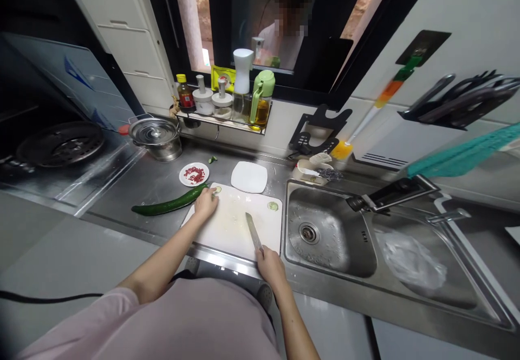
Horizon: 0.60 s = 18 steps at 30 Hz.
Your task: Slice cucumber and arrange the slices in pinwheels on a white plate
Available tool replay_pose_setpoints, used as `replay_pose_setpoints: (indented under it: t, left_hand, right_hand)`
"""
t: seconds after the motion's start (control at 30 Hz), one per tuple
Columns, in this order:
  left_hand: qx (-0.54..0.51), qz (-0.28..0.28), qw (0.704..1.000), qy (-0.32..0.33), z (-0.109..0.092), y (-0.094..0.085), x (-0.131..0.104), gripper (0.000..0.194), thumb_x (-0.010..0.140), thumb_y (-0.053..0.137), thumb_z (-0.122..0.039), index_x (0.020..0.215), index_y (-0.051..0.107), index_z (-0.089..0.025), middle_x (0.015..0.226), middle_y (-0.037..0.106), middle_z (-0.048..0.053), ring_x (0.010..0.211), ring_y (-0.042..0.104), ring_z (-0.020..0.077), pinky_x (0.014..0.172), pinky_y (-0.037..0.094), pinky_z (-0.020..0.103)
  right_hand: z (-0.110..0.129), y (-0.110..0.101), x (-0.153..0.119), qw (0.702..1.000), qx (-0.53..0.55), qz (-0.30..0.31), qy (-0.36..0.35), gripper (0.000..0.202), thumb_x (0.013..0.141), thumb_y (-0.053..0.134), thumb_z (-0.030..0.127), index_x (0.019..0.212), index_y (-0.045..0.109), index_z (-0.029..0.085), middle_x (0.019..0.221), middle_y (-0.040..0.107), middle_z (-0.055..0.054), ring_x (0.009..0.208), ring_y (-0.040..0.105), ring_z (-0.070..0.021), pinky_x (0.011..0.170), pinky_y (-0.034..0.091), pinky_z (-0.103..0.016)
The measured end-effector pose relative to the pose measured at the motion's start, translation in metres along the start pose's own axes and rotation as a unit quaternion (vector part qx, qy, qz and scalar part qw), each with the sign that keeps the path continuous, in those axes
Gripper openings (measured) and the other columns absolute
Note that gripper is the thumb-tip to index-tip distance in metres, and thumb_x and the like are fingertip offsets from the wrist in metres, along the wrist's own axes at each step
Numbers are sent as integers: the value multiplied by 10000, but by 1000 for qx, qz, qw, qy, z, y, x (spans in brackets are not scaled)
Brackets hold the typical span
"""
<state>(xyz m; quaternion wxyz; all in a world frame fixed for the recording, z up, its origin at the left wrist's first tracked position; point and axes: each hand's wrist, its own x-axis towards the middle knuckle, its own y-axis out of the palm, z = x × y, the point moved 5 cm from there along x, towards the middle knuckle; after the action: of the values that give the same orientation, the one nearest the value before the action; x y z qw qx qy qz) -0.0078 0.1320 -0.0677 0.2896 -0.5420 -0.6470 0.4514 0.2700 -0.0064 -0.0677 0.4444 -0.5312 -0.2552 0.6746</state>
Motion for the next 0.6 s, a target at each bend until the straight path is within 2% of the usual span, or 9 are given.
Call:
replay_pose_setpoints:
  t: [0.13,0.23,0.4,0.6]
  left_hand:
    - [69,44,996,32,-14,1,26,422,914,414,-190,1300,565,-266,1237,537,115,985,620,211,829,465,303]
    - [115,76,989,57,-19,3,40,439,907,378,-128,1278,588,-233,1219,535,143,971,630,203,838,473,302]
    - [153,90,981,84,-23,6,51,366,882,383,-88,1104,668,-141,1145,577,175,964,642,226,842,485,320]
    - [145,97,980,93,-22,10,60,364,866,386,-65,1109,649,-130,1116,619,180,986,643,247,848,482,341]
  right_hand:
    - [-3,-5,0,1000,1,-3,2,349,977,364,341,1011,643,134,1028,706,-139,964,638,-216,722,354,-249]
    - [-4,-8,1,1000,4,-3,7,346,975,367,339,1014,646,138,1017,708,-134,948,640,-207,725,354,-245]
    - [-4,-11,3,1000,9,-1,13,359,976,360,345,1044,647,141,1013,709,-131,936,639,-202,705,349,-244]
    - [-4,-13,4,1000,9,0,10,356,973,361,347,1004,650,140,988,711,-124,916,642,-206,686,336,-245]
